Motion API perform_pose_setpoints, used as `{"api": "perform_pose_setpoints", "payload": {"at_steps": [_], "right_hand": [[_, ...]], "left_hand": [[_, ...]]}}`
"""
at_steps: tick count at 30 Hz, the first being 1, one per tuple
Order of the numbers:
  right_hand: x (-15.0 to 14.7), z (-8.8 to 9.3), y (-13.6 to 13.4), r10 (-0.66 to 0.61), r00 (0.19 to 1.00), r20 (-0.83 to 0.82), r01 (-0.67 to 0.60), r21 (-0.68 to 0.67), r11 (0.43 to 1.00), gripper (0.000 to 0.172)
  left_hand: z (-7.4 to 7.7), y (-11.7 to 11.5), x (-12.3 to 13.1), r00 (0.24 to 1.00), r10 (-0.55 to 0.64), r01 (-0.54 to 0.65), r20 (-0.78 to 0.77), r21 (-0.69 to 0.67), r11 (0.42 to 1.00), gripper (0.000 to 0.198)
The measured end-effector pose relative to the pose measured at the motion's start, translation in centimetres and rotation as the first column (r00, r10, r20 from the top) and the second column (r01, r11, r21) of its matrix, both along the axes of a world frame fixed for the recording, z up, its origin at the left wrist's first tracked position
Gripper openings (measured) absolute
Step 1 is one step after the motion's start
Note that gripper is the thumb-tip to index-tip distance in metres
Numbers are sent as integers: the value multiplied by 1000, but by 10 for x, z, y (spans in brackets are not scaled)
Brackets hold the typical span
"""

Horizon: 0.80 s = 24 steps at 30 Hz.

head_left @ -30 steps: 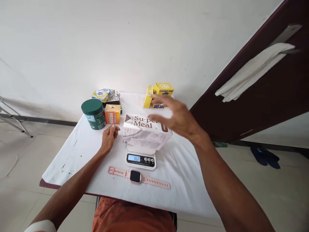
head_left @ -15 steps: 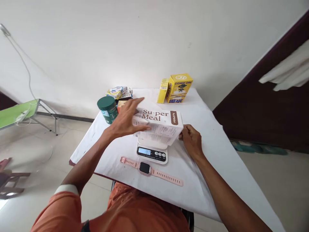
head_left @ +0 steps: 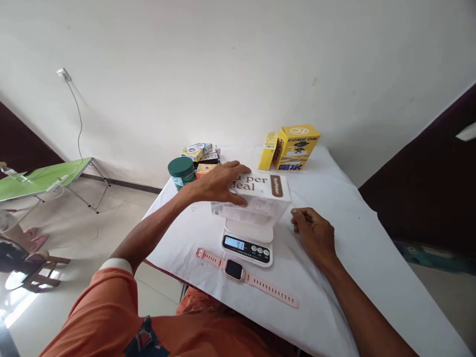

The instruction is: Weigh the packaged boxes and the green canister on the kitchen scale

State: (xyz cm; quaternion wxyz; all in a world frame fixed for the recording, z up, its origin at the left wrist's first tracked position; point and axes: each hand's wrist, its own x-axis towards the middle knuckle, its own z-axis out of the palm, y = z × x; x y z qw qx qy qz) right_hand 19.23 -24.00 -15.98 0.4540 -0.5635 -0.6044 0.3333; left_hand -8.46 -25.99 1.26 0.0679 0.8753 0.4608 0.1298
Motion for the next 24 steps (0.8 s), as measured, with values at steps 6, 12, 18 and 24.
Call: {"api": "perform_pose_setpoints", "payload": {"at_steps": [6, 12, 18, 24], "right_hand": [[1, -8, 7, 10, 1000, -8, -10, 11, 1000, 30], [1, -10, 9, 13, 1000, -19, -13, 30, 999, 31], [1, -11, 9, 10, 1000, 2, -10, 21, 1000, 32], [2, -12, 11, 4, 999, 45, -6, 40, 999, 33]], "left_hand": [[20, -33, -58, 980, 190, -195, 52, 110, 975, 70], [-16, -47, -106, 939, 345, -343, -16, 57, 937, 69], [-45, -34, -132, 918, 396, -389, -32, 121, 913, 70], [-48, -30, -129, 897, 406, -370, -175, 207, 906, 67]]}}
